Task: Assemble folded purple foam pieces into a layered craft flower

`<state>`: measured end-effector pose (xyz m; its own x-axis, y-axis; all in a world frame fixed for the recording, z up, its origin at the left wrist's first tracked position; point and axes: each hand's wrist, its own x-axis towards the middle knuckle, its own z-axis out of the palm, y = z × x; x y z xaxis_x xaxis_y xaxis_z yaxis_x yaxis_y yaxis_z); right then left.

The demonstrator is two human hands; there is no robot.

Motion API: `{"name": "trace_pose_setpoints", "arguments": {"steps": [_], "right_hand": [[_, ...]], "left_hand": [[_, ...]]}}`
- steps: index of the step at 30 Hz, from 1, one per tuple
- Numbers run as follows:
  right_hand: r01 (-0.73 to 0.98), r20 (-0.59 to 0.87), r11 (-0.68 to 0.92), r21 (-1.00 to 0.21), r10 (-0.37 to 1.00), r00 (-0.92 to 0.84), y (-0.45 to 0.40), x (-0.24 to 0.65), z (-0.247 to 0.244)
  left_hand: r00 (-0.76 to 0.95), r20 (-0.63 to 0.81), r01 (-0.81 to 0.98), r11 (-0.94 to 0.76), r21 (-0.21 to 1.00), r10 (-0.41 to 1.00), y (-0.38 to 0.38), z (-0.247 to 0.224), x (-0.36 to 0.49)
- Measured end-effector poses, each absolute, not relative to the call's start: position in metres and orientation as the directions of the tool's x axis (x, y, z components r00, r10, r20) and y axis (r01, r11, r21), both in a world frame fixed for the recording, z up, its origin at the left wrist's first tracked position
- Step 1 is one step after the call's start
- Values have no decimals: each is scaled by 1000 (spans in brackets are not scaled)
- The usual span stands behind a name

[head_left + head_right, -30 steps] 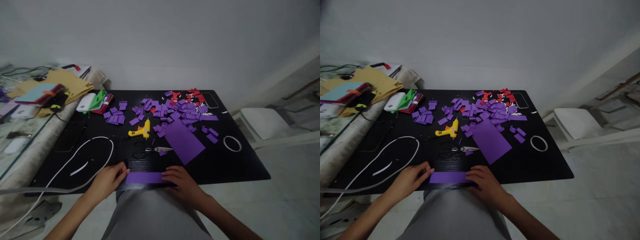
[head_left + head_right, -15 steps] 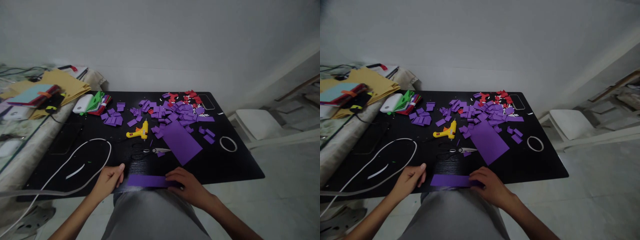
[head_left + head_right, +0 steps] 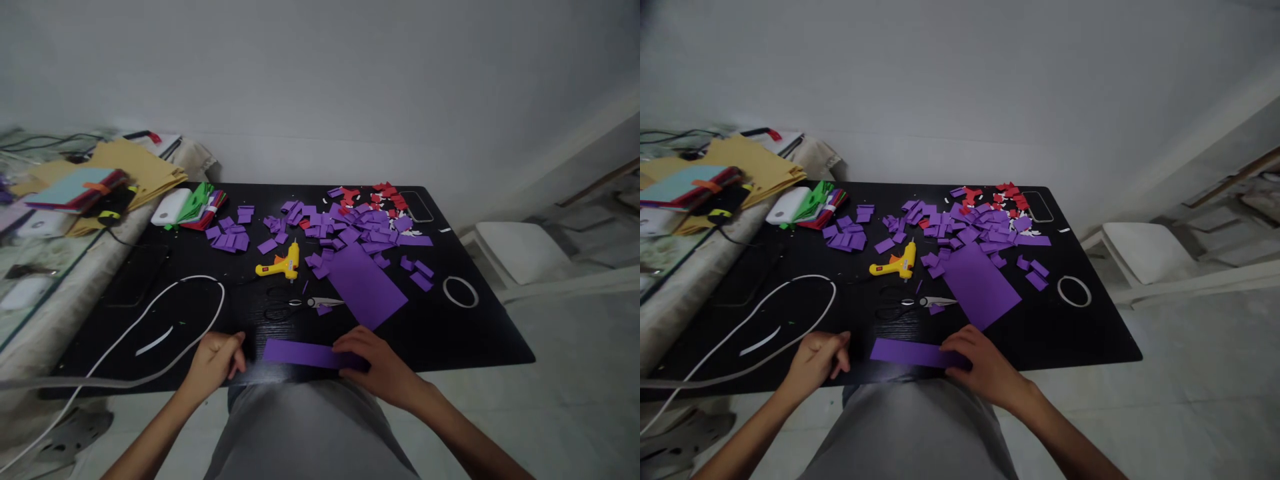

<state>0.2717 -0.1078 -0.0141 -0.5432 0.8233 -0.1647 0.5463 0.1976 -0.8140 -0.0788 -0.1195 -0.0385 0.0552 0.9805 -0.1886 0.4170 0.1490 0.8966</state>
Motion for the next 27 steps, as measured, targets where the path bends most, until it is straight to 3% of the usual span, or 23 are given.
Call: {"name": "trace_pose_setpoints", "arguments": {"steps": [6, 13, 18, 23, 27], "right_hand": [[545, -143, 227, -807, 821, -553, -107, 272, -20], [539, -152, 198, -819, 831, -536, -107, 272, -17], [495, -143, 134, -858, 865, -481, -105, 270, -10], [375, -221, -62, -925, 889, -400, -103, 265, -7], [150, -208, -158, -976, 881, -425, -92, 249, -9]], "left_hand": [[36, -186, 394, 157, 905, 982, -122, -39, -79], [123, -89, 440, 26, 898, 988, -120, -37, -77], [44, -34, 441, 11, 897, 998, -121, -40, -78], [53, -24, 276, 9, 961, 998, -118, -40, -72], [94, -18, 60, 12, 998, 995, -97, -26, -52]]}}
